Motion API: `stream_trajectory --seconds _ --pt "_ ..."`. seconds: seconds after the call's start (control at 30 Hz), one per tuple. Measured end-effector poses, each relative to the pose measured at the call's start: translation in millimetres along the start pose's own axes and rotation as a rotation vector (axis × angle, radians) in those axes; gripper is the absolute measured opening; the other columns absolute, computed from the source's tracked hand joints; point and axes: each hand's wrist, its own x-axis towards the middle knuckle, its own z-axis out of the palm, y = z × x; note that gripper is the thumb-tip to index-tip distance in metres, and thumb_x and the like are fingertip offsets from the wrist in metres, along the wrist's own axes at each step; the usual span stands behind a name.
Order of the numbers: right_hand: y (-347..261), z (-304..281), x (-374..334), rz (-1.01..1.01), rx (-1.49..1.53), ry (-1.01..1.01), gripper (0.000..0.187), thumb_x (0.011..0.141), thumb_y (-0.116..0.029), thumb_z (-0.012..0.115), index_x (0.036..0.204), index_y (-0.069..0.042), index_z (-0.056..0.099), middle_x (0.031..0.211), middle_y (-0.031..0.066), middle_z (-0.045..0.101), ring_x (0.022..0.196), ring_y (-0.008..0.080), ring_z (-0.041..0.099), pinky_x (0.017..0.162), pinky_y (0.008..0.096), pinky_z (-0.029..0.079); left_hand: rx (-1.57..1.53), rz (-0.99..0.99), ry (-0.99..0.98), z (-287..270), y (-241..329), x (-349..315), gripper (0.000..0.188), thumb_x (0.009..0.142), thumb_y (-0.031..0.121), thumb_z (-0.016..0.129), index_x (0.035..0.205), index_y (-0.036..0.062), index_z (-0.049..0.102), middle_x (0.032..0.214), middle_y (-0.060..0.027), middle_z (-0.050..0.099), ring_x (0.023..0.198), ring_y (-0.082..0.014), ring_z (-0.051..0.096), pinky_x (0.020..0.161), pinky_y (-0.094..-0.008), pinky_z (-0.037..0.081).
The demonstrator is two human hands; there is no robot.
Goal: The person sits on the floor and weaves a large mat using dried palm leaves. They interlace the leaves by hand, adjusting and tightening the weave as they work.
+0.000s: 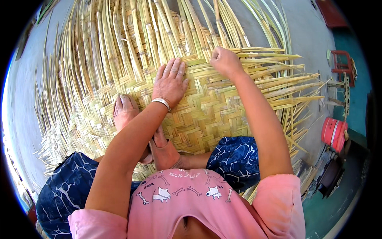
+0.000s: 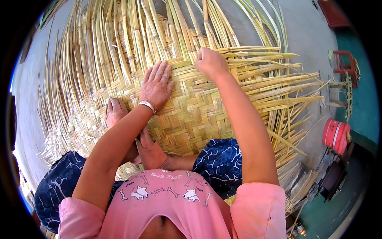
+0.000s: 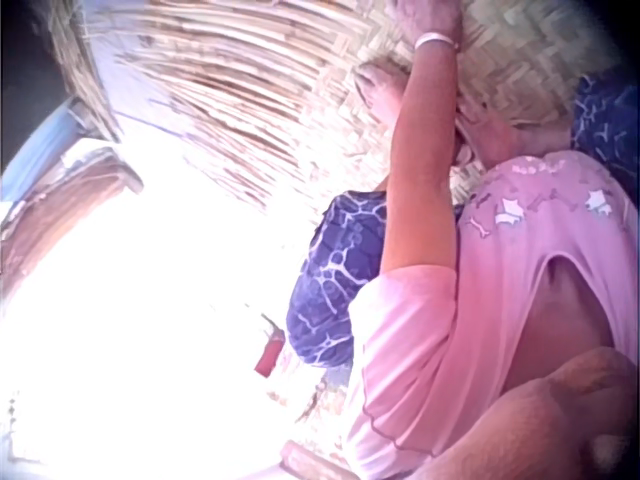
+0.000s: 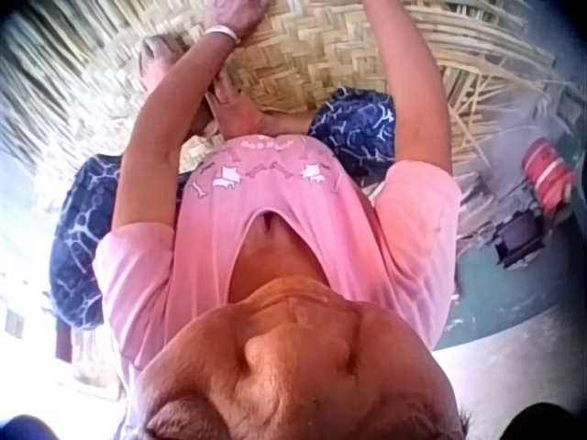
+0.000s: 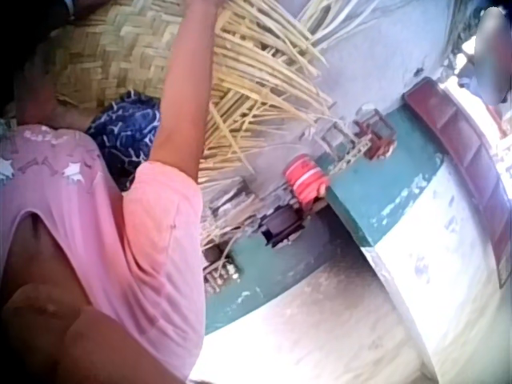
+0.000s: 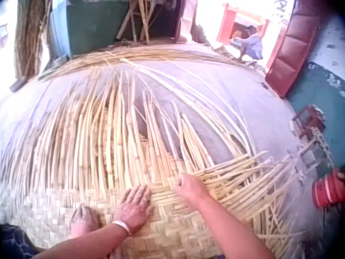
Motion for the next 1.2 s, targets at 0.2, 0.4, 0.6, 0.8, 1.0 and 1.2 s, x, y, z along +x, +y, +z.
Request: stream_trajectory --seconds 0.2,0.4,0.6,0.8,1.0,1.2 --pt "25 -51 -53 0.222 0.573 0.031 0.017 0.084 -0.014 0.060 0.096 -0.002 0.063 0.081 0.0096 0.068 0.073 0.0172 0.065 0.065 0.0308 0.050 0.041 0.003 0.016 6 -1 -1 0.057 0.098 0.038 0.039 0.147 0.0083 0.034 0.154 -0.0073 0.030 0.144 -0.0214 0.022 0.118 -0.0388 0.014" --pt "77 -62 -129 0.435 0.986 0.298 0.023 0.092 -0.016 0.058 0.108 0.001 0.061 0.092 0.0077 0.067 0.080 0.0152 0.066 0.066 0.0259 0.051 0.141 0.014 -0.079 -3 0 4 0.058 0.099 0.041 0.036 0.147 0.0078 0.034 0.155 -0.0079 0.030 0.144 -0.0222 0.024 0.117 -0.0398 0.017" --pt "92 -58 -137 0.437 1.219 0.432 0.026 0.094 -0.017 0.057 0.114 0.001 0.059 0.104 0.0098 0.064 0.089 0.0181 0.066 0.074 0.0271 0.053 0.147 0.160 -0.115 -45 9 34 0.040 0.089 0.031 0.060 0.118 0.0042 0.059 0.127 -0.0115 0.055 0.122 -0.0278 0.048 0.104 -0.0429 0.035" --pt "92 -52 -122 0.387 1.192 0.351 0.029 0.091 -0.018 0.060 0.112 0.003 0.062 0.101 0.0095 0.065 0.091 0.0179 0.065 0.077 0.0285 0.052 -0.340 -0.049 -0.322 -63 72 92 0.034 0.089 0.034 0.063 0.094 0.0007 0.067 0.090 -0.0109 0.069 0.084 -0.0241 0.066 0.076 -0.0355 0.053" --pt "83 -44 -111 0.376 1.006 0.254 0.034 0.091 -0.021 0.056 0.116 0.003 0.062 0.106 0.0162 0.067 0.099 0.0228 0.064 0.086 0.0322 0.049 -0.350 -0.380 -0.242 -2 97 138 0.054 0.073 0.051 0.077 0.082 -0.0013 0.067 0.068 -0.0079 0.064 0.059 -0.0189 0.061 0.058 -0.0320 0.049" --pt "74 -48 -106 0.318 0.762 0.229 0.037 0.093 -0.024 0.052 0.117 0.002 0.062 0.114 0.0216 0.065 0.107 0.0330 0.061 0.094 0.0369 0.044 -0.344 -0.522 -0.468 -6 105 150 0.062 0.072 0.052 0.072 0.106 0.0007 0.069 0.110 -0.0188 0.067 0.102 -0.0319 0.065 0.089 -0.0361 0.051"
